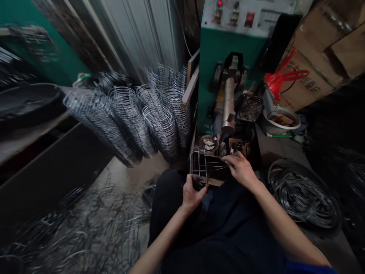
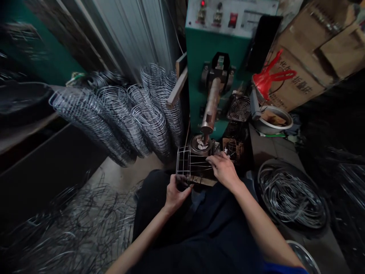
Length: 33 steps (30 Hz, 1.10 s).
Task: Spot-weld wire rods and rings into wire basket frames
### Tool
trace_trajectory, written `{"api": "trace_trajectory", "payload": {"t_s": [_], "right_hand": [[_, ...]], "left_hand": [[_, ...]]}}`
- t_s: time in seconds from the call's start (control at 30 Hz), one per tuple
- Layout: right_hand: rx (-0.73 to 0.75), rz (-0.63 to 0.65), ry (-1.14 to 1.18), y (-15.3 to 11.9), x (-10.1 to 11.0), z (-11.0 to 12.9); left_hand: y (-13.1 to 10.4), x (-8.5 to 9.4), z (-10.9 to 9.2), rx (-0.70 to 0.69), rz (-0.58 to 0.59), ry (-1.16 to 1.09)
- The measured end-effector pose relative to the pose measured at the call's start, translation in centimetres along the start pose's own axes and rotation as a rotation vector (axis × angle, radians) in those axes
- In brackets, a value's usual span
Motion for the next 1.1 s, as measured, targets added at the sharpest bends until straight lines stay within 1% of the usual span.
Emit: {"api": "trace_trajectory", "payload": {"t_s": [0.07, 0.17, 0.3, 0.43, 0.57, 0.83, 1.1], "right_hand": [[-0.013, 0.013, -0.016, 0.3, -0.5, -0.6], [0.001, 0.027, -0.058, 0.4, -1.1, -0.9], [0.034, -0.045, -0.134, 0.4, -0.9, -0.3], [0.09, -0.098, -0.044, 0.7, -0.1, 0.5], [0.096, -0.127, 0.048, 1.6, 0.3, 0.4], [0.09, -0.138, 0.064, 3.5, 0.6, 0.1], [0.129, -0.137, 0.104, 3.7, 1.0, 0.5]], "left_hand": [[0.2, -0.2, 0.1, 0.013, 0.015, -0.002], [0.4, -0.3, 0.1, 0.026, 0.018, -0.023], [0.9, -0.1, 0.2, 0.036, 0.0, -0.049], [1.4, 0.1, 0.1, 0.063, -0.001, -0.094], [2.1, 0.0, 0.0, 0.06, 0.003, -0.13], [3.9, 0.2, 0.2, 0.036, -0.033, -0.122], [4.3, 0.6, -0.3, 0.043, -0.037, -0.14]]}}
Point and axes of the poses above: each hand's wrist, its own y-axis towards the middle knuckle, its own x-axis out of the back of the hand, z = x × y, the point moved 8 cm from there along y, towards the middle knuckle, and after that the axes turned 10 degrees about -x, right-handed, at the moved point
